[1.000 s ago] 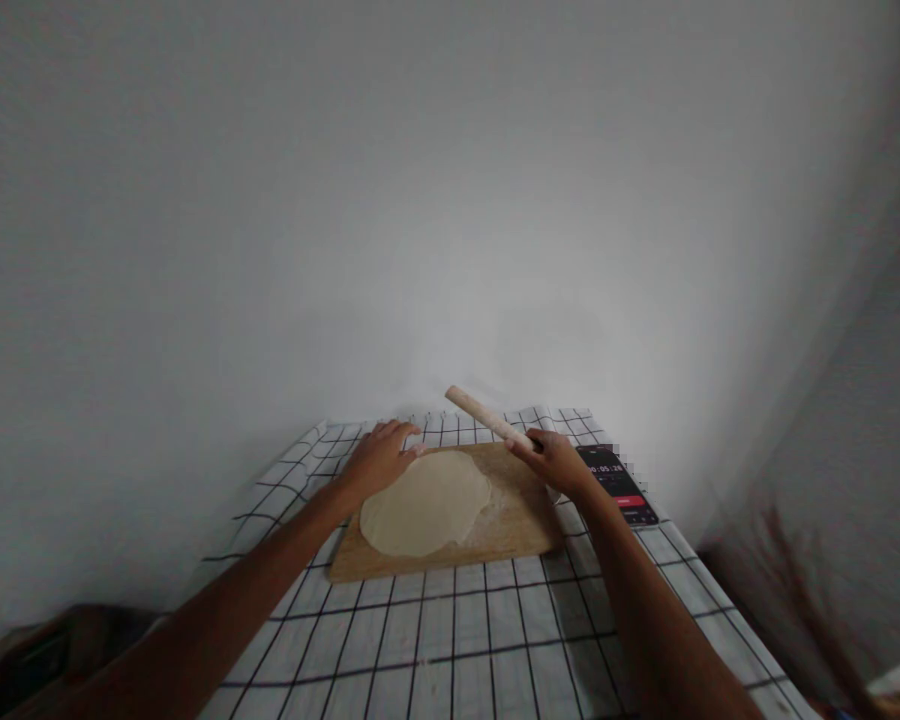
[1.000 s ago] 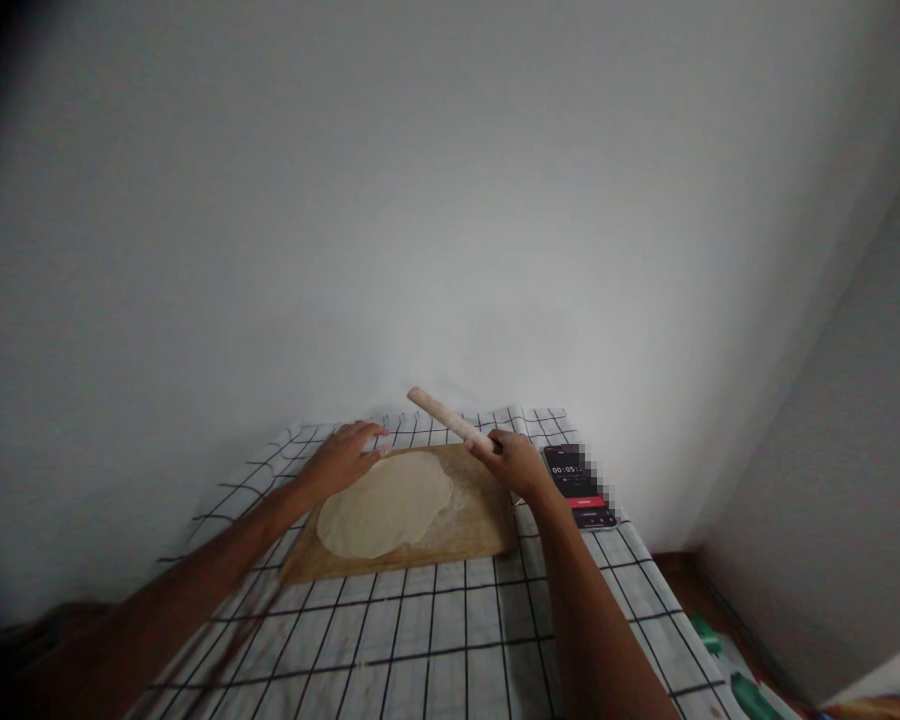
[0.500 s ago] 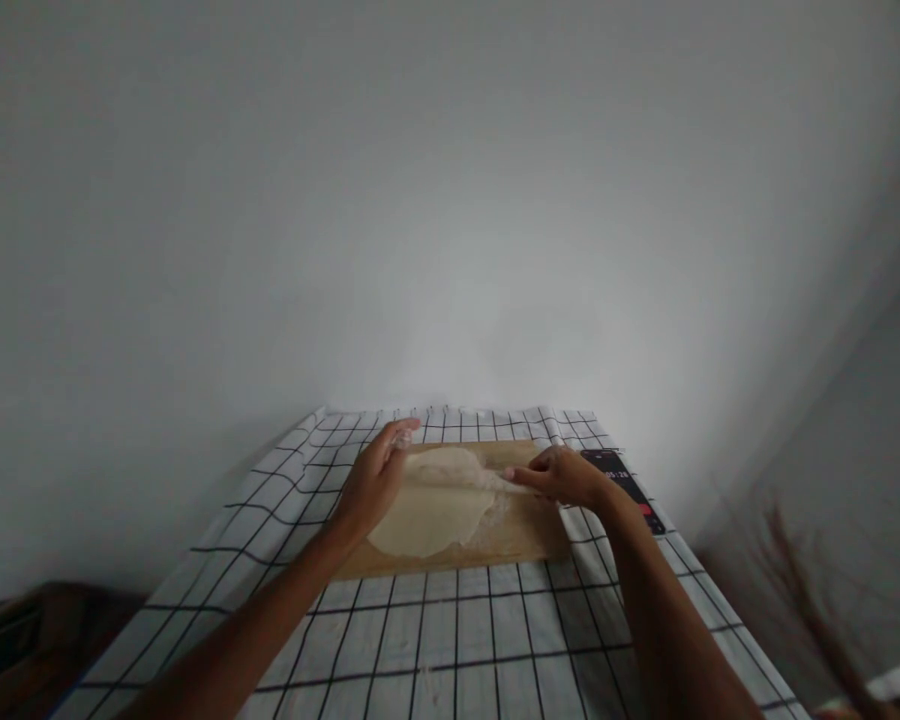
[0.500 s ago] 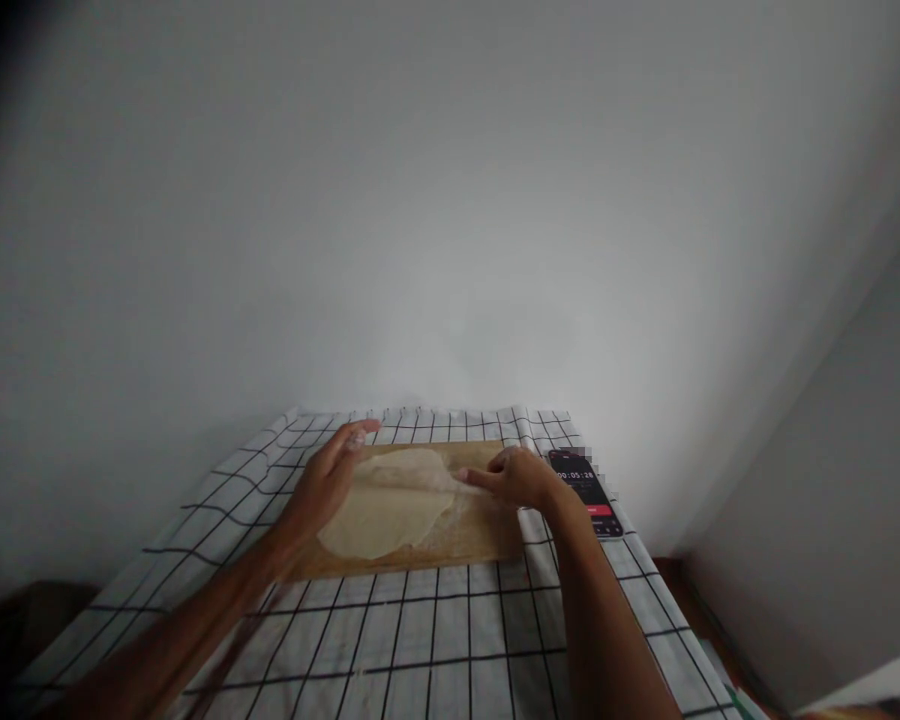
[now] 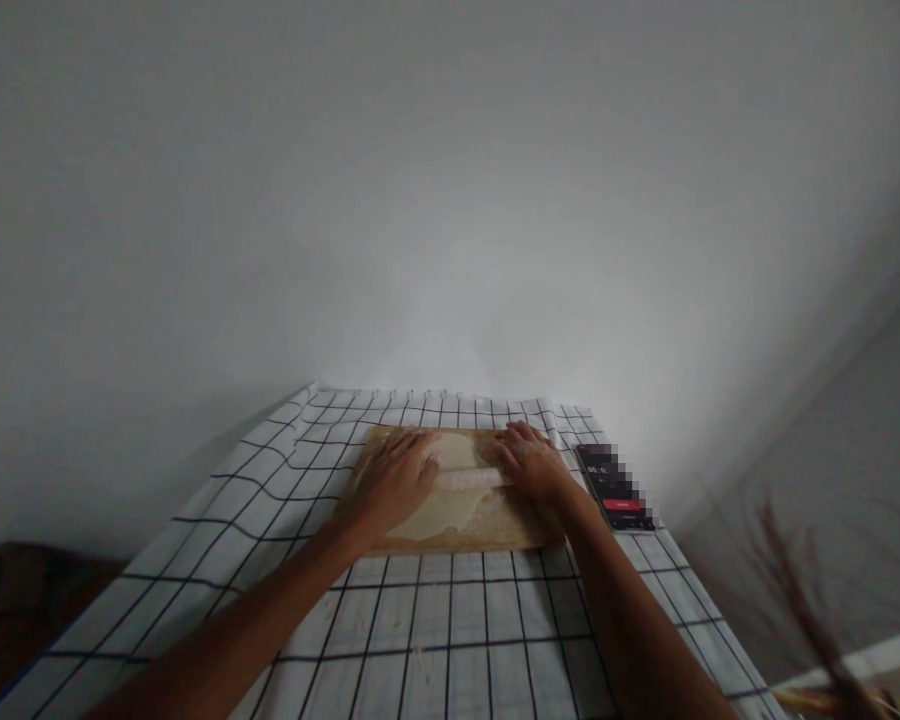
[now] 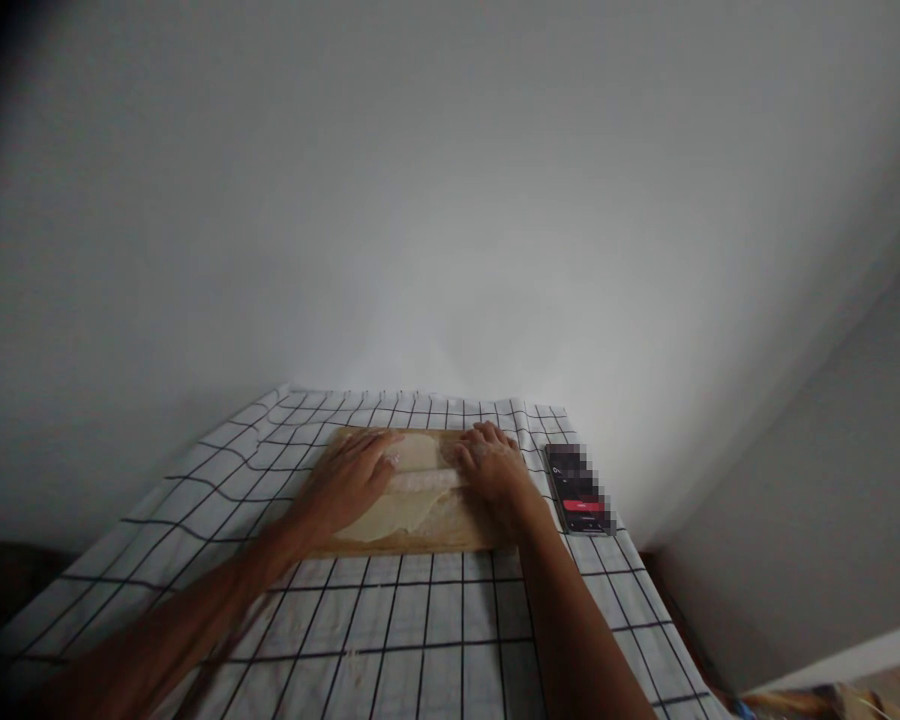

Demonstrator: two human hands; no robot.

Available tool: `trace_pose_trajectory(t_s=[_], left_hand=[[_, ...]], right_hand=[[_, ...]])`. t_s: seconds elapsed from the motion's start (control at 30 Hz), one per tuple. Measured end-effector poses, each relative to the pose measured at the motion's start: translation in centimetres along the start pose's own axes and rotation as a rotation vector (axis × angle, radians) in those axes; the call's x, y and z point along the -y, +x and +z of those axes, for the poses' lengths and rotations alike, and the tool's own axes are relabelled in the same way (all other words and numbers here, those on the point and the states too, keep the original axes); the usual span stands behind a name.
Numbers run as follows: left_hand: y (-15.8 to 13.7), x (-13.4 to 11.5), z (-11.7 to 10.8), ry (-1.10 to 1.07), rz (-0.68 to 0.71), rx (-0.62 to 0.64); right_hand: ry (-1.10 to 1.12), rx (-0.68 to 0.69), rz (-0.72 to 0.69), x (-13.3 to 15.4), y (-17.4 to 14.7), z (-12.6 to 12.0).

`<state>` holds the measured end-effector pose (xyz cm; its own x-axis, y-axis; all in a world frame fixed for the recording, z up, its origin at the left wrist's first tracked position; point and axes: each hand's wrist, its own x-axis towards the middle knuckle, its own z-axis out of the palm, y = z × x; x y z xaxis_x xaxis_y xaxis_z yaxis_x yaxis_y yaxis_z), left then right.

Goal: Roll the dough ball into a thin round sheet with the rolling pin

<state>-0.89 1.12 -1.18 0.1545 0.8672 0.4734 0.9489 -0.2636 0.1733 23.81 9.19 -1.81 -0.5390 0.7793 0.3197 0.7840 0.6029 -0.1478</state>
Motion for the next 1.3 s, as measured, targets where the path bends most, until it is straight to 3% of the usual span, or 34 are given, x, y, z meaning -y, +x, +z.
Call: trace_pose_trajectory(t_s=[0.17, 0.23, 0.37, 0.43, 0.5, 0.67, 0.7, 0.83, 0.9, 1.0, 1.07, 1.17, 1.3], left_hand=[[-0.1, -0.4, -0.3, 0.024, 0.031, 0.045], [-0.1, -0.4, -0.3, 0.013, 0.039, 0.047], [0.0, -0.3, 0.0, -0.017, 0.023, 0.040], [0.0, -0.2, 0.2, -0.038, 0.014, 0.026], [-0.1, -0.3, 0.3, -0.053, 0.001, 0.013], [-0.3, -0.5, -0.1, -0.051, 0.018, 0.022], [-0.3, -0.5, -0.1, -0.050, 0.027, 0.023], [-0.3, -0.4, -0.1, -0.050, 0.014, 0.019], [-0.3, -0.5, -0.1, -0.050, 0.004, 0.021], [-0.4, -0.6, -0.2, -0.058, 0.014, 0.024], [-0.4, -0.6, -0.2, -0.066, 0.014, 0.020], [-0.3, -0.5, 0.0, -0.071, -0.002, 0.017], [-0.3, -0.2, 0.6, -0.086, -0.003, 0.010]], right_hand=[[-0.097, 0.147, -0.230, -0.5, -0.9, 0.1], [-0.050, 0.112, -0.188, -0.4, -0.8, 0.2], [0.068, -0.073, 0.070, 0.3, 0.1, 0.3], [0.064, -0.121, 0.126, 0.3, 0.5, 0.4], [0.024, -0.084, 0.096, -0.1, 0.6, 0.5], [-0.082, 0.135, -0.257, -1.0, -0.3, 0.5], [-0.079, 0.126, -0.248, -1.0, -0.5, 0.6], [-0.035, -0.037, 0.020, -0.6, -0.3, 0.9], [-0.045, -0.010, -0.023, -0.7, -0.3, 0.9], [-0.069, 0.124, -0.229, -1.0, -0.5, 0.8], [-0.060, 0.115, -0.206, -1.0, -0.6, 0.6], [-0.013, 0.052, -0.062, -0.7, -0.5, 0.4], [0.080, 0.074, -0.139, -0.2, -0.2, 0.1]])
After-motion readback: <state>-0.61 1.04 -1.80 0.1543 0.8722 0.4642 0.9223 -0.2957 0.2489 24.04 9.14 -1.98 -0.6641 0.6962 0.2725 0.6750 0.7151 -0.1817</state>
